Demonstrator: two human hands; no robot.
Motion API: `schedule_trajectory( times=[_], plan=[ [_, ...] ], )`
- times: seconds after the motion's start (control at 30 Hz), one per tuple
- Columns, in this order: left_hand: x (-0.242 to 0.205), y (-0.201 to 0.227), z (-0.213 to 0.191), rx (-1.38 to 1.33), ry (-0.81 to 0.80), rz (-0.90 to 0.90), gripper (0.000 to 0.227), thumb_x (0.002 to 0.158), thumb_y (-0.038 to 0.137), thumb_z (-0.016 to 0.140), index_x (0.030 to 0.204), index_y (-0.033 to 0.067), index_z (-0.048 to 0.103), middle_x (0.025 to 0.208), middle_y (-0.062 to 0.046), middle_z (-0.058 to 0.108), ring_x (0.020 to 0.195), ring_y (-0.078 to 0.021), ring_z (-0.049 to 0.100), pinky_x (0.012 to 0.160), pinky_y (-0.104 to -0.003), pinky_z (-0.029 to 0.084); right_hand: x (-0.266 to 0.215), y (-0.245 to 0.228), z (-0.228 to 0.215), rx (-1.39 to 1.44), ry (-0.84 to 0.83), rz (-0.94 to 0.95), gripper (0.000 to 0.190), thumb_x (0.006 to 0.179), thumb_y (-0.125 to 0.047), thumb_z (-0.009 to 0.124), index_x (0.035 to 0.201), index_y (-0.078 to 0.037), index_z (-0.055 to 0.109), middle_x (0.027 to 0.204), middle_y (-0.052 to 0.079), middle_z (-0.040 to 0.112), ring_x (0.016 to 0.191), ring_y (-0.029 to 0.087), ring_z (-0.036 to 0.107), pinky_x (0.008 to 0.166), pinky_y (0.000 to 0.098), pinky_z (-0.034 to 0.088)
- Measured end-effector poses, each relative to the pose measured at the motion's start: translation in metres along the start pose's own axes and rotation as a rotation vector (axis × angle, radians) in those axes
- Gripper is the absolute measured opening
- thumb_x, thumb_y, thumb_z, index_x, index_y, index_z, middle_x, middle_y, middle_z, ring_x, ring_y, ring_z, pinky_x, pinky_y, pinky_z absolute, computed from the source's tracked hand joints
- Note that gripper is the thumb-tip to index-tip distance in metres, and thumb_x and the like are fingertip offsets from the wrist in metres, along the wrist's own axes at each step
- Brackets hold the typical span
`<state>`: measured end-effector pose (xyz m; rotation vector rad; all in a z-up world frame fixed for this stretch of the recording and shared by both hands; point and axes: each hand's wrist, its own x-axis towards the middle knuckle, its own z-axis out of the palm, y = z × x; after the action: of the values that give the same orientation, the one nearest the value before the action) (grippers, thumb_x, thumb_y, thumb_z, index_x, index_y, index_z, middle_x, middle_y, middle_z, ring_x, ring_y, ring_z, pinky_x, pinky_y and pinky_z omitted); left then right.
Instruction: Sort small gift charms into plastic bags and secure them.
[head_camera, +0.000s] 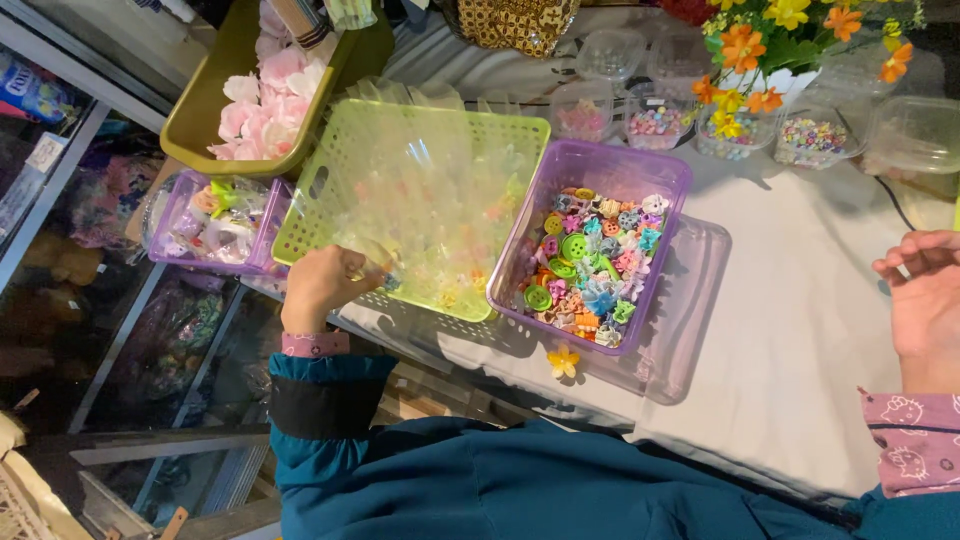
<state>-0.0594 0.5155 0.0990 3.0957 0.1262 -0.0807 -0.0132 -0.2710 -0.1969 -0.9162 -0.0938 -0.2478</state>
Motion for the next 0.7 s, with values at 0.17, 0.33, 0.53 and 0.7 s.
schedule_trajectory(
  times=[0.17,0.33,0.53,0.7],
  plan=[
    [0.002,-0.003,0.004,0.023,-0.03,-0.016,0.051,0.074,0.054,0.084,0.066,0.0072,0.066,0.062,-0.015,0.061,0.067,-0.0378,0.064,0.06,-0.048,0.05,-0.001,-0.005,0.011,-0.021,-0.042,-0.021,0.026,0.126,-0.025,0.04,0.113,-0.007,0.055,0.113,0.006,0.055,0.102,0.017,0.053,0.102,0.0374,0.044],
    [0.003,0.0,-0.005,-0.069,-0.073,-0.029,0.04,0.069,0.051,0.086,0.091,0.0185,0.081,0.078,-0.013,0.074,0.075,-0.0328,0.071,0.068,-0.044,0.056,0.001,-0.006,0.01,-0.022,-0.013,-0.011,0.024,0.121,-0.019,0.039,0.109,-0.005,0.055,0.111,0.007,0.056,0.103,0.019,0.054,0.103,0.0385,0.044],
    [-0.001,-0.01,-0.01,-0.444,-0.178,0.091,0.032,0.074,0.037,0.083,0.098,0.0151,0.082,0.089,-0.008,0.081,0.081,-0.0217,0.078,0.074,-0.037,0.059,-0.002,-0.017,0.034,-0.005,0.021,-0.01,0.032,0.121,-0.027,0.038,0.108,-0.005,0.056,0.109,0.009,0.056,0.1,0.021,0.055,0.101,0.0403,0.045],
    [-0.01,-0.011,-0.014,-0.444,-0.098,0.105,0.039,0.074,0.038,0.084,0.103,0.0129,0.081,0.095,-0.008,0.081,0.084,-0.0226,0.077,0.075,-0.037,0.059,-0.004,-0.021,0.044,0.066,0.051,0.021,0.036,0.119,-0.033,0.042,0.107,-0.002,0.056,0.11,0.012,0.056,0.101,0.023,0.054,0.102,0.0419,0.044]
  ],
)
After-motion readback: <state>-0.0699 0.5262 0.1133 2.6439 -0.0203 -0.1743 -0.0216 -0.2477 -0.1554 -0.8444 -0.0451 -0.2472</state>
